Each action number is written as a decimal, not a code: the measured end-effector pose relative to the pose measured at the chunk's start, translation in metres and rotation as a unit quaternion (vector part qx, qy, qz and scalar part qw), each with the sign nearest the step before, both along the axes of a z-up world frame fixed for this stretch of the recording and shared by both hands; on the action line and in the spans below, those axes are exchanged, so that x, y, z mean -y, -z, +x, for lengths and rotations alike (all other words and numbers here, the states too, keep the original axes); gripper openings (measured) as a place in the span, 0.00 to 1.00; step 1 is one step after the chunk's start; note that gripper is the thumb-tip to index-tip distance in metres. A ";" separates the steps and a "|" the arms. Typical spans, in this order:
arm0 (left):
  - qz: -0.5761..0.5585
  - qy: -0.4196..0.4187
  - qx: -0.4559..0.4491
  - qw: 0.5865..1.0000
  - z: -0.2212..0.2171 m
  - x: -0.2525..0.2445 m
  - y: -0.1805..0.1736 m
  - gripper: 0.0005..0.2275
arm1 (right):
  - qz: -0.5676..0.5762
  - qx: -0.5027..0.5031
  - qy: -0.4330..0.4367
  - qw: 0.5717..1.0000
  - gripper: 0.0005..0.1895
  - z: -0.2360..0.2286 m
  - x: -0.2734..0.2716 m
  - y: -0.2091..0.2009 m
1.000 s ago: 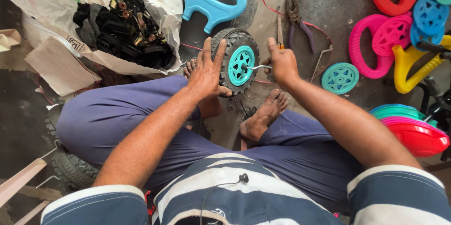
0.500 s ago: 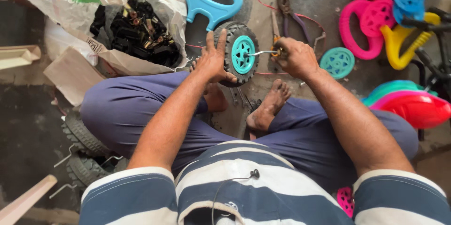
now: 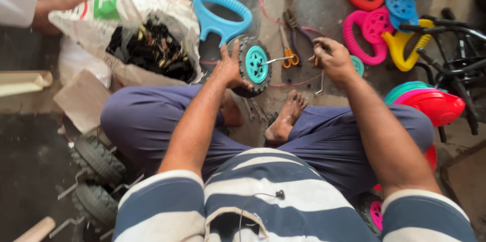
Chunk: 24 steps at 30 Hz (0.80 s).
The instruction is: The person retrieves a metal axle from a bag of parts and inserts it into a small black rubber tire. They then attach a light blue plastic wheel cover to the axle and use a pair of scissors to trim a protruding wire. Finally, they use pliers to bend the end of the axle to secure the wheel cover in place.
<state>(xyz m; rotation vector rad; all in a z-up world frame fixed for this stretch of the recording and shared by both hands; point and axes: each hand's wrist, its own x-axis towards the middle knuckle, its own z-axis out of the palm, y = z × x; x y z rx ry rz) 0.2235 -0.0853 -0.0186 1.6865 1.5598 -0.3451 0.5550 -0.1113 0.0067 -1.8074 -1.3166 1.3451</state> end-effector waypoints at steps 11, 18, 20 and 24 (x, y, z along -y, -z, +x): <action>-0.023 -0.166 0.547 0.820 0.053 0.052 -0.061 0.26 | 0.041 -0.469 0.097 0.877 0.14 -0.060 0.044 -0.069; -0.192 -0.281 0.685 0.644 0.038 0.054 -0.080 0.16 | 0.065 -0.308 0.072 0.947 0.07 -0.085 0.025 -0.064; -0.193 -0.307 0.685 0.631 0.039 0.050 -0.067 0.15 | 0.079 -0.214 0.118 0.967 0.08 -0.073 0.007 -0.054; -0.188 -0.359 0.649 0.645 0.041 0.041 -0.036 0.14 | 0.148 0.065 0.121 0.979 0.11 -0.041 -0.036 0.026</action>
